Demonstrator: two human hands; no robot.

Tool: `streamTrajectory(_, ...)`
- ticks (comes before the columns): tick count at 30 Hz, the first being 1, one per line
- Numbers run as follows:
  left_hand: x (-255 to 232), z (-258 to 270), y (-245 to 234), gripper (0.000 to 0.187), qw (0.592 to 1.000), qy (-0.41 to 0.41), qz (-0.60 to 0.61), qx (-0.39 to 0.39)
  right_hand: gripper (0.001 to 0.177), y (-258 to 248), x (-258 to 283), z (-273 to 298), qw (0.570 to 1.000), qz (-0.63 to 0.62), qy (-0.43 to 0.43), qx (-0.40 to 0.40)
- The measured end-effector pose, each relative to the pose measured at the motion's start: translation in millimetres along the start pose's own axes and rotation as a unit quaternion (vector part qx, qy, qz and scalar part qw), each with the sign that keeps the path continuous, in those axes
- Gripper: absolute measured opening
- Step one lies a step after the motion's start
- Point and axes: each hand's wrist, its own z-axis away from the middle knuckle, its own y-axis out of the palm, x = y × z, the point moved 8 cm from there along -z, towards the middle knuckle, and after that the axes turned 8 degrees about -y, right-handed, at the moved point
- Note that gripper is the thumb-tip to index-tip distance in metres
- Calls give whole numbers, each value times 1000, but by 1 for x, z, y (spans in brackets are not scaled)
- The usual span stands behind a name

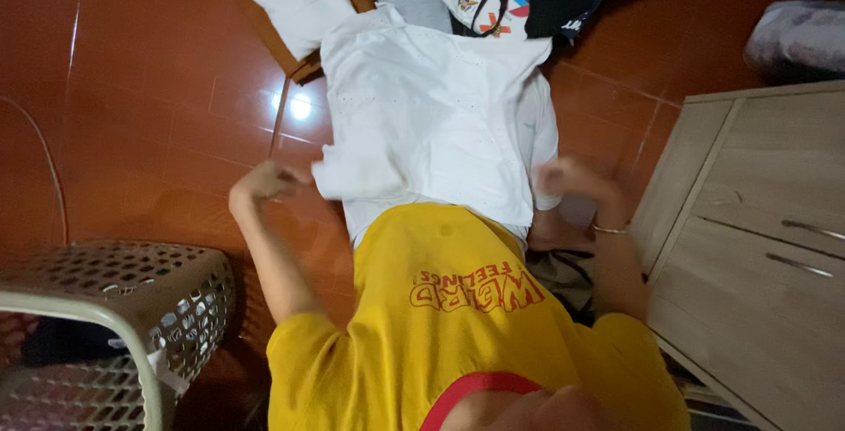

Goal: The person sits on the floor and folds several garments one by one, including a white towel, a white shirt, a white t-shirt with flag graphics, and a dark blue t-shirt. Each item is smoothed, folded into a compact rectangle, and placed on a small wooden board.

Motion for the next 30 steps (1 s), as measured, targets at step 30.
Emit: streamTrajectory(30, -304, -143, 216, 29, 899, 250, 312, -179, 39, 36, 62, -75, 916, 154, 79, -363)
